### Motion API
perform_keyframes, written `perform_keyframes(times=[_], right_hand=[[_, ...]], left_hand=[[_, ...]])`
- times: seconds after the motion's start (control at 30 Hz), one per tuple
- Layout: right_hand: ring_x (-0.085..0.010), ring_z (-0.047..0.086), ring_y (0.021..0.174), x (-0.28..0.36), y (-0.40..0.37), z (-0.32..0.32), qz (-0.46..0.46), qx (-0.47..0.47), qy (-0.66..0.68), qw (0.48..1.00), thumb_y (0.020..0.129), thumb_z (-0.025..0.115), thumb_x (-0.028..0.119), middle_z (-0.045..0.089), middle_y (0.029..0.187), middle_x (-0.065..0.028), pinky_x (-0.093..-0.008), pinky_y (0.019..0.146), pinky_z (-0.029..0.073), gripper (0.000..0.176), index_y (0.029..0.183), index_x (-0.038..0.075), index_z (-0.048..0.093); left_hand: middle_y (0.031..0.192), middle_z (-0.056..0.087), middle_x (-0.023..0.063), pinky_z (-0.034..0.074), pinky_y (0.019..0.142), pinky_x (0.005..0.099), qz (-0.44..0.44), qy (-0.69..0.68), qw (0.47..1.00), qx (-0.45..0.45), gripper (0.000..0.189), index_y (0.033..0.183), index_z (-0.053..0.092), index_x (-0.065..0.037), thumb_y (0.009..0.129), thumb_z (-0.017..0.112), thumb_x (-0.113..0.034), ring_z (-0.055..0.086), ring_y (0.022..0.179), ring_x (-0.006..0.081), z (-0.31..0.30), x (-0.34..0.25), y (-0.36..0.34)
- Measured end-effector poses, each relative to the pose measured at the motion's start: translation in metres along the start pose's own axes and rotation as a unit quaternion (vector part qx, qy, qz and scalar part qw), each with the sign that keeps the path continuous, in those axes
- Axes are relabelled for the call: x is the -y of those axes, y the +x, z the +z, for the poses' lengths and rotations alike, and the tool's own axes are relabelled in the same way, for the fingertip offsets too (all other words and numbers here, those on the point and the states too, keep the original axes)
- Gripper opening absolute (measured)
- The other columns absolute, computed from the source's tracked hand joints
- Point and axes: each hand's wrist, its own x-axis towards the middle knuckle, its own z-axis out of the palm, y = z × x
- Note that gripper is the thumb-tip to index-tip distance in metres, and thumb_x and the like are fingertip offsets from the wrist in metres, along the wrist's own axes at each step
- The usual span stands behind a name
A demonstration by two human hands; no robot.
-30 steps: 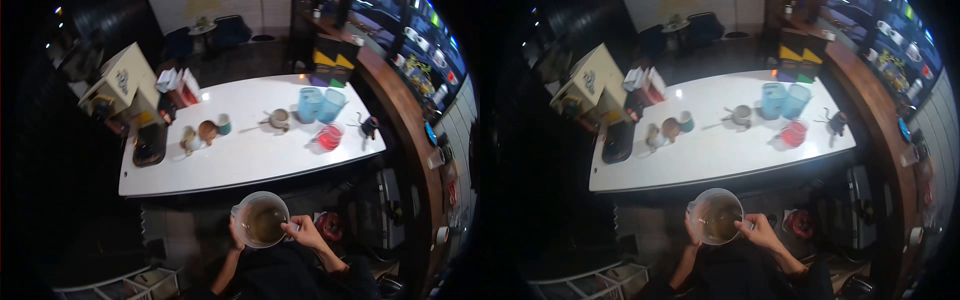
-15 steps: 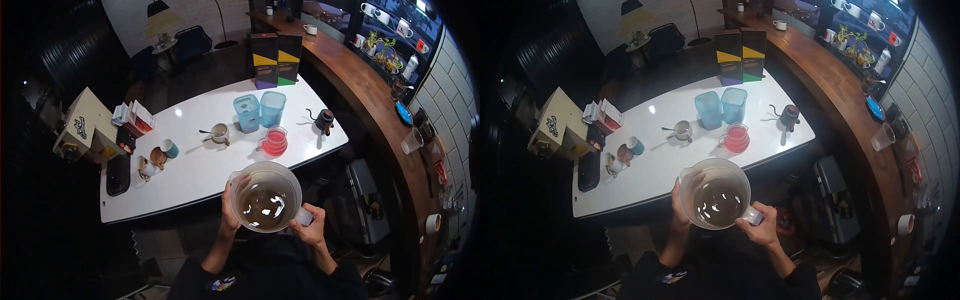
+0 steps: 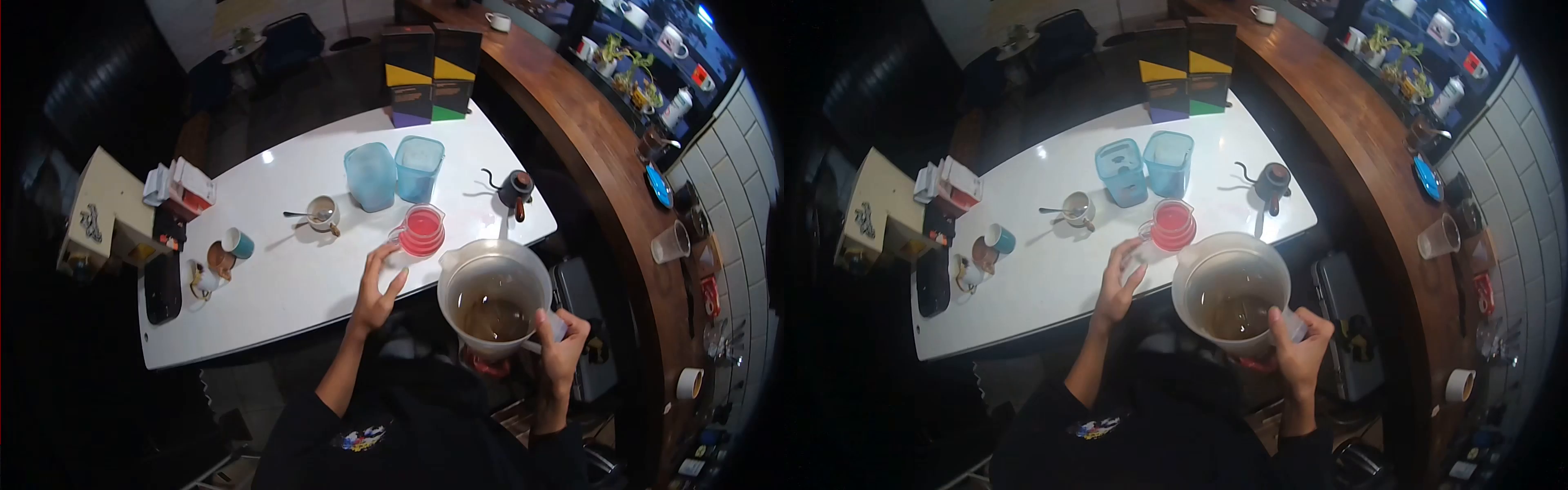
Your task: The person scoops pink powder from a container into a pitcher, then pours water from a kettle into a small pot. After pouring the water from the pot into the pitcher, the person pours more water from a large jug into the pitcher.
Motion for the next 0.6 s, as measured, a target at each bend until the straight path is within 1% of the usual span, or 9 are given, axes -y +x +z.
perform_keyframes(times=[0.07, 0.1, 0.17, 0.2, 0.27, 0.33, 0.47, 0.53, 0.6], right_hand=[[-0.0017, 0.037, 0.054, 0.005, 0.008, 0.007, -0.002, -0.058, -0.013, 0.998, 0.087, 0.074, 0.017, 0.045, 0.054, 0.0060, -0.0248, 0.047, 0.026, 0.042, 0.056, 0.002, 0.050], [-0.0017, 0.037, 0.053, 0.006, 0.010, 0.005, 0.002, -0.074, -0.024, 0.997, 0.088, 0.074, 0.017, 0.046, 0.054, 0.0060, -0.0245, 0.047, 0.026, 0.042, 0.056, 0.002, 0.050], [-0.0019, 0.037, 0.053, 0.005, 0.020, 0.001, 0.001, -0.069, -0.037, 0.997, 0.088, 0.074, 0.018, 0.045, 0.055, 0.0062, -0.0243, 0.047, 0.026, 0.043, 0.056, 0.002, 0.050], [-0.0019, 0.036, 0.053, 0.006, 0.023, 0.002, 0.004, -0.086, -0.034, 0.996, 0.088, 0.074, 0.018, 0.044, 0.055, 0.0063, -0.0245, 0.047, 0.026, 0.044, 0.056, 0.002, 0.049], [-0.0019, 0.035, 0.053, 0.009, 0.028, 0.011, -0.017, -0.130, -0.041, 0.991, 0.089, 0.073, 0.018, 0.041, 0.054, 0.0064, -0.0252, 0.047, 0.024, 0.045, 0.055, 0.002, 0.048], [-0.0020, 0.035, 0.053, 0.007, 0.034, 0.011, -0.004, -0.127, -0.056, 0.990, 0.089, 0.072, 0.018, 0.041, 0.053, 0.0063, -0.0252, 0.047, 0.025, 0.044, 0.055, 0.002, 0.049], [-0.0027, 0.035, 0.052, 0.019, 0.049, 0.019, 0.005, -0.097, -0.115, 0.989, 0.088, 0.073, 0.021, 0.040, 0.051, 0.0051, -0.0257, 0.046, 0.026, 0.045, 0.056, -0.001, 0.051], [-0.0029, 0.035, 0.051, 0.017, 0.054, 0.025, 0.001, -0.083, -0.141, 0.987, 0.088, 0.074, 0.023, 0.040, 0.051, 0.0045, -0.0263, 0.046, 0.026, 0.045, 0.056, -0.002, 0.052], [-0.0036, 0.036, 0.051, 0.005, 0.058, 0.031, -0.037, -0.118, -0.188, 0.974, 0.087, 0.074, 0.024, 0.040, 0.049, 0.0033, -0.0277, 0.045, 0.027, 0.045, 0.057, -0.003, 0.053]], left_hand=[[0.139, 0.044, 0.0187, 0.034, 0.111, 0.0413, 0.039, 0.149, 0.988, 0.009, 0.068, 0.143, 0.035, 0.001, 0.088, 0.069, -0.022, 0.044, 0.132, 0.0315, -0.010, 0.009, 0.027], [0.139, 0.044, 0.0187, 0.034, 0.111, 0.0413, 0.034, 0.145, 0.989, 0.024, 0.068, 0.143, 0.035, 0.001, 0.088, 0.069, -0.022, 0.044, 0.132, 0.0315, -0.011, 0.010, 0.035], [0.137, 0.044, 0.0210, 0.037, 0.109, 0.0416, 0.040, 0.193, 0.979, 0.049, 0.078, 0.143, 0.035, 0.000, 0.083, 0.076, -0.027, 0.045, 0.131, 0.0331, -0.010, 0.009, 0.063], [0.140, 0.042, 0.0220, 0.040, 0.107, 0.0435, 0.060, 0.215, 0.972, 0.067, 0.088, 0.144, 0.034, -0.001, 0.077, 0.080, -0.033, 0.045, 0.131, 0.0350, -0.010, 0.016, 0.075], [0.140, 0.042, 0.0225, 0.039, 0.108, 0.0439, 0.069, 0.236, 0.965, 0.094, 0.091, 0.144, 0.034, 0.000, 0.074, 0.082, -0.035, 0.044, 0.131, 0.0367, -0.007, 0.021, 0.092], [0.143, 0.041, 0.0235, 0.036, 0.109, 0.0449, 0.075, 0.244, 0.958, 0.133, 0.099, 0.145, 0.034, 0.001, 0.069, 0.084, -0.040, 0.043, 0.131, 0.0392, -0.005, 0.030, 0.105], [0.144, 0.042, 0.0236, 0.042, 0.108, 0.0432, 0.085, 0.278, 0.944, 0.154, 0.098, 0.146, 0.032, 0.001, 0.070, 0.084, -0.033, 0.044, 0.133, 0.0355, 0.001, 0.047, 0.115], [0.137, 0.050, 0.0251, 0.039, 0.107, 0.0439, 0.063, 0.226, 0.965, 0.121, 0.097, 0.144, 0.036, 0.002, 0.069, 0.084, -0.037, 0.049, 0.126, 0.0396, 0.004, 0.059, 0.120], [0.135, 0.053, 0.0247, 0.040, 0.106, 0.0438, 0.043, 0.201, 0.971, 0.124, 0.094, 0.141, 0.040, 0.002, 0.068, 0.085, -0.036, 0.051, 0.125, 0.0399, 0.003, 0.065, 0.122]])
